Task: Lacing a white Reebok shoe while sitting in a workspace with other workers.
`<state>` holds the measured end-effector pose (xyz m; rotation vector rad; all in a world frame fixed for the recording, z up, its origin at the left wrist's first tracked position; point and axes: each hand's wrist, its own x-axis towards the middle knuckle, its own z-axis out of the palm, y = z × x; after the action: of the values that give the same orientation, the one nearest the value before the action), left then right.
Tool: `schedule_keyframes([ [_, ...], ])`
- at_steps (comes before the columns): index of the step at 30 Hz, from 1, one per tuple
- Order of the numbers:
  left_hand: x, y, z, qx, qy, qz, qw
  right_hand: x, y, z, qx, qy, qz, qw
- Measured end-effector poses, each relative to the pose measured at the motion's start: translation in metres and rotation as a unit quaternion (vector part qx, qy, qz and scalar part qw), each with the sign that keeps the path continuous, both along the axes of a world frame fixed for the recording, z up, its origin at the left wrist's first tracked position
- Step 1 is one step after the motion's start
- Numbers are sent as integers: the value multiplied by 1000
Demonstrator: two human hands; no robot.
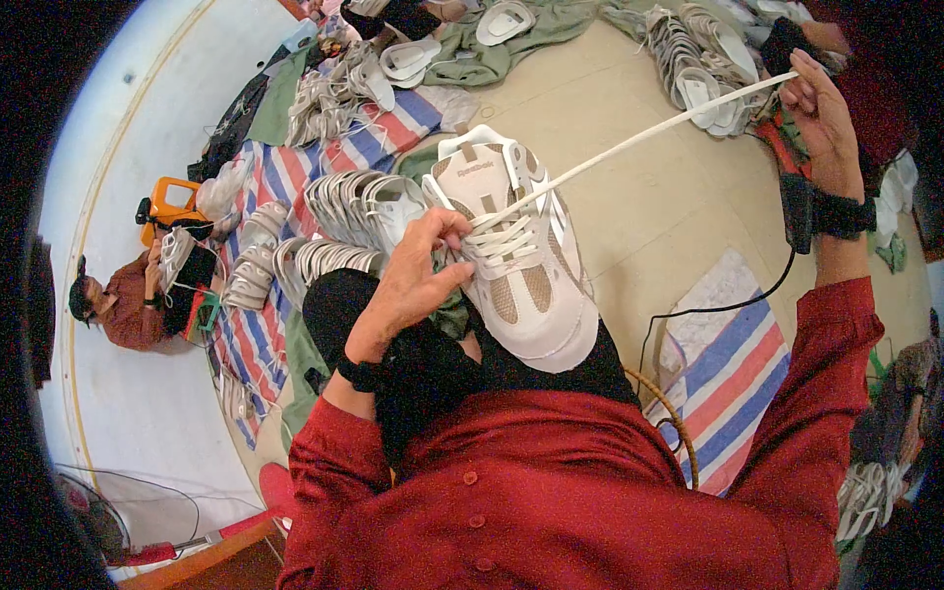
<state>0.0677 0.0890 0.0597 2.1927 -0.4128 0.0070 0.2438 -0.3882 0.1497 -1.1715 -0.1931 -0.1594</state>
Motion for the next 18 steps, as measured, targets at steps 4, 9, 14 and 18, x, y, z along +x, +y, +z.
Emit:
schedule_keyframes([
  [4, -1, 2, -1, 15, 6, 19, 1000, 10, 3, -3, -14, 11, -20, 1000],
  [9, -2, -4, 8, 13, 42, 18, 999, 52, -30, -42, -76, 99, -118, 985],
  [14, 4, 2, -6, -10, 41, 18, 999, 75, -3, -92, -310, 120, -140, 933],
  [18, 5, 9, -14, -42, 68, 43, 996, 62, 51, -112, -509, 136, -19, 850],
])
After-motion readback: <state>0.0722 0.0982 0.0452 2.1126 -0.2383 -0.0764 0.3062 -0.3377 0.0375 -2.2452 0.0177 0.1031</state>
